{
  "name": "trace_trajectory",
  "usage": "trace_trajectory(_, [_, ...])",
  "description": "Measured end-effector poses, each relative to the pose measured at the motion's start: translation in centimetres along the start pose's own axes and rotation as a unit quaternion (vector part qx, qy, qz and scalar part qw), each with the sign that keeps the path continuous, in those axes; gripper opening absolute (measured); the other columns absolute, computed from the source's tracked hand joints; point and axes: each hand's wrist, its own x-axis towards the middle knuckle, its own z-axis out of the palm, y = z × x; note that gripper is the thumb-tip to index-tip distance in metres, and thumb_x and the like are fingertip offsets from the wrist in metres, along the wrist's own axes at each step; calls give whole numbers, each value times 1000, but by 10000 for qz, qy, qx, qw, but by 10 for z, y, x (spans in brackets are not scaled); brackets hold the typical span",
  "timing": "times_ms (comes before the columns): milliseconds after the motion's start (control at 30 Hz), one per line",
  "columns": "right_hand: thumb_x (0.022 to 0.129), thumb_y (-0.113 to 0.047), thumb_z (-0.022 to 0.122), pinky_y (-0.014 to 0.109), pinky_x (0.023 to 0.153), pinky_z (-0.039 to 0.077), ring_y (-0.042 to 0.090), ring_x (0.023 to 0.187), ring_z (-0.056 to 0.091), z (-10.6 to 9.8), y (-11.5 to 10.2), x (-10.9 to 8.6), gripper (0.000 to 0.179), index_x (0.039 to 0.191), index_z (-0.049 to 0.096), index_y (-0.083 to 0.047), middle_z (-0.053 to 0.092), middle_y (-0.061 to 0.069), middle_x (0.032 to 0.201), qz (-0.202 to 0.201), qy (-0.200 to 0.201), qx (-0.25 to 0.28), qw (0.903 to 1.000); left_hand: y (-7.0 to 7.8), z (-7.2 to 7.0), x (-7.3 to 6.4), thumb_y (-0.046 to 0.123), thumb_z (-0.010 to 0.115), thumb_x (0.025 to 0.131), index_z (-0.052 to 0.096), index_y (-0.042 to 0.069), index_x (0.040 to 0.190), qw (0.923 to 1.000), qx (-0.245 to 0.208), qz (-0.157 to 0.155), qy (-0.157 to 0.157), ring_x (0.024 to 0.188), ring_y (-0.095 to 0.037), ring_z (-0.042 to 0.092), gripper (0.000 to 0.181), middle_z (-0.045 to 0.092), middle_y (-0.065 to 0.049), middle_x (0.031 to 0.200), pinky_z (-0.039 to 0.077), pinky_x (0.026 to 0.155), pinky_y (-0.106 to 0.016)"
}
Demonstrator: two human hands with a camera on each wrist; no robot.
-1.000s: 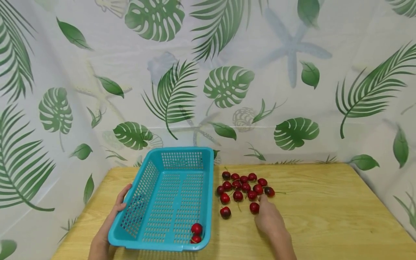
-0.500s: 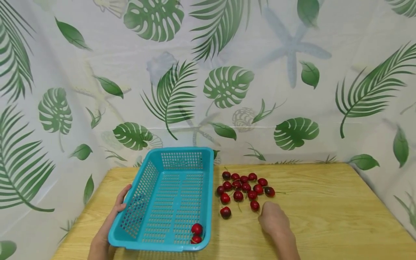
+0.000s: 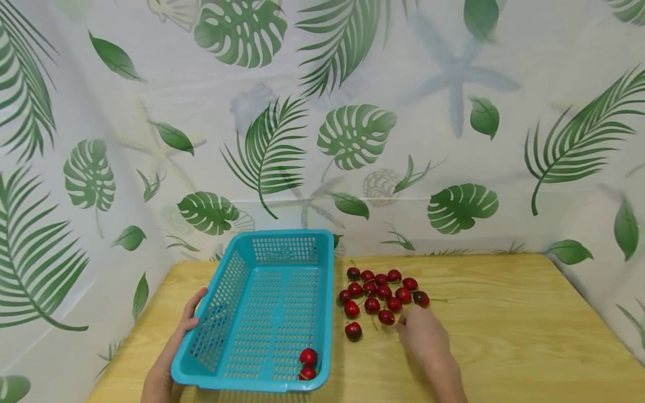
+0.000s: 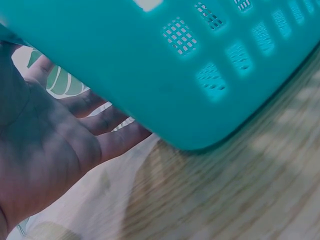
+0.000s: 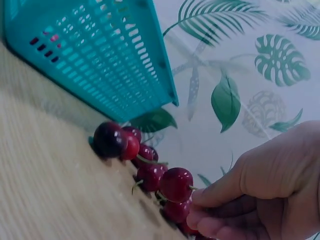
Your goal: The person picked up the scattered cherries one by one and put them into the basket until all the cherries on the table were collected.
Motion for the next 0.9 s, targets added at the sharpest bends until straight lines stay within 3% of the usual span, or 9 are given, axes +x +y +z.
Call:
trace_trajectory(67, [90,-4,65,28,52,41,11,55,50,-1,-10,-2,16,75,72,-2,63,1,66,-229,161,112,9995,0,-2,-1,-2,29,89,37,47,146,9998,75,193,-63,125,9,39,76,33,32,144,36,96,-16])
trace_trajectory(167, [89,-4,67,26,51,44,10,55,54,-1,-29,-6,11,79,72,-1,66,2,71,-539,403,263,9974,4,-1,0,3,30,90,38,53,142,9998,101,-189,45,123,9,41,73,32,34,141,37,95,-18])
trace_trajectory(233, [90,-4,68,25,52,46,9,57,56,1,-41,-10,7,89,73,0,68,2,74,-659,501,429,9956,4,0,0,3,30,90,38,54,141,9997,123,-218,59,122,9,41,72,32,34,140,37,95,-17])
trace_trajectory(367, [89,-6,70,23,54,45,7,58,53,11,-66,-18,3,88,71,-4,66,-4,72,-960,763,683,9901,3,0,-2,3,30,91,36,55,142,9994,183,-293,71,121,10,40,73,30,35,139,37,94,-18])
trace_trajectory(467, [89,-7,71,22,57,46,5,60,54,20,-81,-23,3,86,71,-5,67,-5,72,-1225,962,848,9841,5,1,-3,6,31,92,37,57,139,9982,224,-519,205,121,10,41,70,30,34,138,38,94,-18])
trace_trajectory(600, [88,-9,73,21,58,46,3,61,52,34,-93,-28,2,86,72,-8,66,-8,71,-1395,1096,780,9810,7,5,-4,10,32,91,37,61,133,9940,291,-947,458,120,8,42,66,25,22,140,39,95,-21])
trace_trajectory(667, [87,-10,74,20,57,45,1,60,50,40,-96,-29,3,85,72,-11,65,-10,70,-1439,1142,609,9811,7,5,-4,11,31,91,36,61,133,9929,318,-1029,499,120,6,42,65,21,11,145,39,96,-23])
trace_trajectory(733, [86,-10,75,20,54,43,1,58,48,44,-98,-29,5,84,71,-13,64,-10,68,-1484,1191,454,9807,7,6,-4,12,32,91,36,62,133,9920,309,-1104,526,119,6,43,65,19,7,144,40,95,-24])
trace_trajectory(900, [86,-12,74,20,51,40,2,56,49,49,-100,-30,5,84,70,-14,63,-8,67,-1478,1303,332,9798,4,3,-4,12,34,92,37,60,136,9958,368,-731,417,120,8,40,65,26,26,139,38,95,-21])
